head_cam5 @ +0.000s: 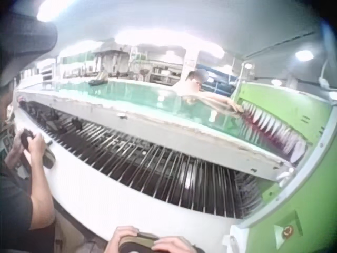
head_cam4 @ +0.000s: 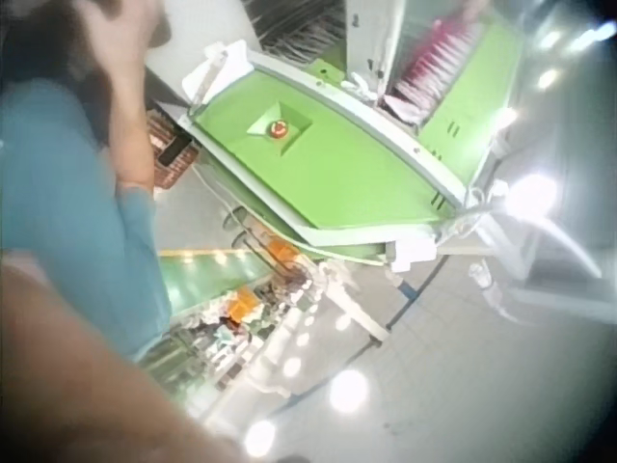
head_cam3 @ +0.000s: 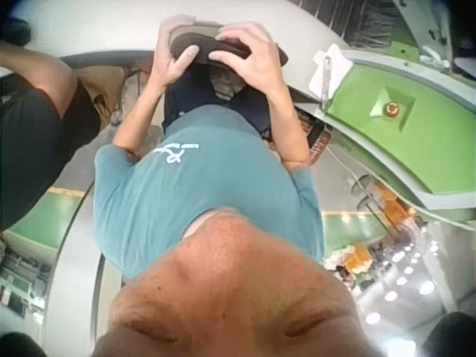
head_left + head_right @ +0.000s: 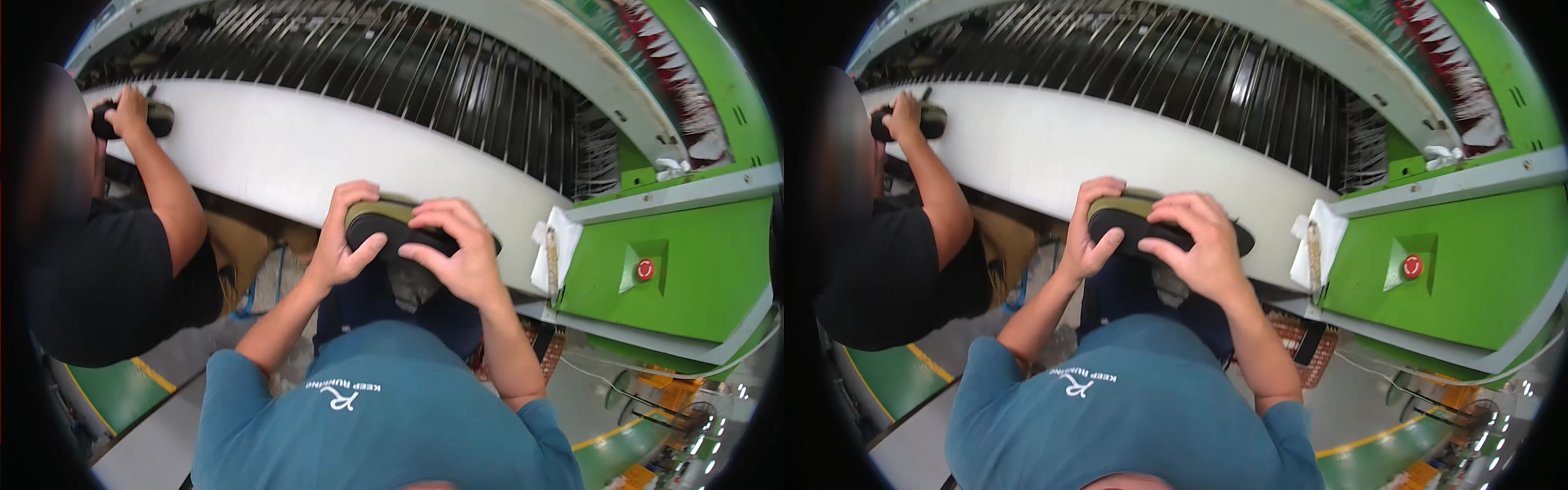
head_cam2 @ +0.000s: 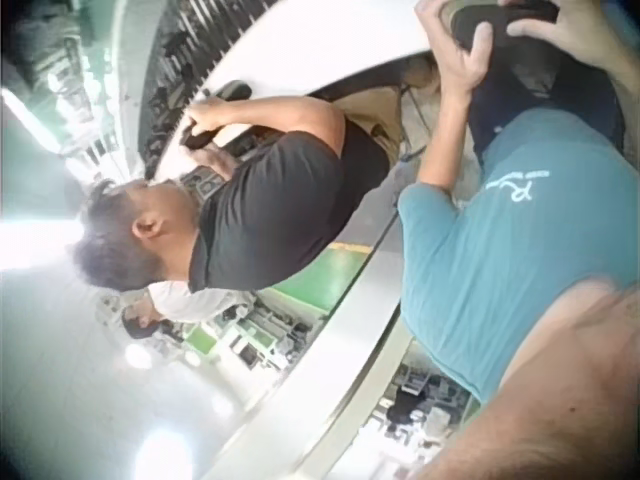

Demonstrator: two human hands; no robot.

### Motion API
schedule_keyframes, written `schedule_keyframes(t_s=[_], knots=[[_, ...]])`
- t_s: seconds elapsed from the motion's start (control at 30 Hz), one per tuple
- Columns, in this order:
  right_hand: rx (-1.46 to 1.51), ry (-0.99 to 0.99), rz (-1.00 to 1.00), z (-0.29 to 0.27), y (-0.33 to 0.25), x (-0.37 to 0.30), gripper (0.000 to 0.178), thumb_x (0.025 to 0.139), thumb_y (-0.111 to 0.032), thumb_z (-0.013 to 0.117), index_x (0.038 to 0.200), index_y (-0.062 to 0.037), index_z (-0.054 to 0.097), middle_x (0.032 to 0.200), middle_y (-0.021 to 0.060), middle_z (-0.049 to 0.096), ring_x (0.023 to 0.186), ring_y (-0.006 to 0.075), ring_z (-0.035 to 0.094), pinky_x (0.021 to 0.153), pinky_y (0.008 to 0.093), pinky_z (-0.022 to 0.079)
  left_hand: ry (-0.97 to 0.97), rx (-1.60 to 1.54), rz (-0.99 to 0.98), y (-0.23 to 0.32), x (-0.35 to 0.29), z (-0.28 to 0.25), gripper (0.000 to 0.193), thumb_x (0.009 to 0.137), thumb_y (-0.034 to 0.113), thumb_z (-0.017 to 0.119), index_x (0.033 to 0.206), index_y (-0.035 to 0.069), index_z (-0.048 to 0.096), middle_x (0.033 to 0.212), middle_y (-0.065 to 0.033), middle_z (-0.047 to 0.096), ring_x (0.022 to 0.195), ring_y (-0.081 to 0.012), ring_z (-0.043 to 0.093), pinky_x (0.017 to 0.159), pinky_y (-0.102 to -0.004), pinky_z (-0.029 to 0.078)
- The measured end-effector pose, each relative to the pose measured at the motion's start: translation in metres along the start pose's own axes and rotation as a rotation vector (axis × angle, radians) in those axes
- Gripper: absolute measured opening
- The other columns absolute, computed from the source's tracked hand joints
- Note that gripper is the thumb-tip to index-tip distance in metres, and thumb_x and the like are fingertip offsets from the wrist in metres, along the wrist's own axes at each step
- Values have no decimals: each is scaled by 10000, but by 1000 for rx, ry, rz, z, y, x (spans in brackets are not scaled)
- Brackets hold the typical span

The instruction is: Assembling shoe components on a production line.

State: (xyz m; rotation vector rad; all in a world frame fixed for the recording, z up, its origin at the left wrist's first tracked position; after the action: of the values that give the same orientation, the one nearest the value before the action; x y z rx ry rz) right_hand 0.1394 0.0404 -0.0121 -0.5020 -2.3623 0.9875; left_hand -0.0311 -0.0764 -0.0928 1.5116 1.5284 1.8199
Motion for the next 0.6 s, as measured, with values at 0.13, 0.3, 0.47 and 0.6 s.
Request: schedule_keyframes(t_s=[0.13, 0.3, 0.47, 0.6], knots=[[-1, -70, 75, 6, -2, 3, 315, 776, -122, 970, 1029, -51, 797, 1199, 91, 772, 1162, 262, 725, 981, 376, 582, 41, -30, 47, -3, -14, 0, 623, 921, 312, 818, 1402, 19, 552, 1413, -222, 554, 1370, -383, 554, 1182, -482, 430], [-19, -73, 74, 12, -1, -1, 330, 748, -168, 988, 981, -64, 780, 1177, 69, 774, 1147, 281, 713, 986, 423, 565, 67, -3, 85, -5, -22, 3, 613, 900, 328, 842, 1359, 24, 572, 1381, -226, 581, 1362, -429, 565, 1152, -526, 462], [-30, -79, 142, 15, -6, -1, 334, 743, -154, 996, 961, -61, 761, 1170, 73, 776, 1164, 288, 717, 964, 420, 595, 85, -1, 86, -4, -24, 3, 583, 879, 295, 846, 1330, 27, 590, 1352, -221, 595, 1348, -444, 567, 1142, -545, 465], [-92, -81, 138, 16, -6, -1, 357, 729, -147, 1005, 968, -65, 753, 1165, 74, 775, 1206, 301, 723, 966, 425, 601, 56, 36, 113, -4, -21, 0, 543, 874, 274, 835, 1307, 27, 620, 1360, -230, 596, 1336, -460, 570, 1123, -556, 479]])
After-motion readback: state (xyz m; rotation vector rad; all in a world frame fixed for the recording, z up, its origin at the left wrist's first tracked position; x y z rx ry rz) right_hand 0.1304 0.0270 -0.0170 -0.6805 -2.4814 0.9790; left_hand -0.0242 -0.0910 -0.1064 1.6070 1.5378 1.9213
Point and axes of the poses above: each hand's wrist, its own x-axis towards the middle knuckle, its own z-axis out of the palm, y = z × x, the point moved 6 cm from there along x, towards the middle knuckle
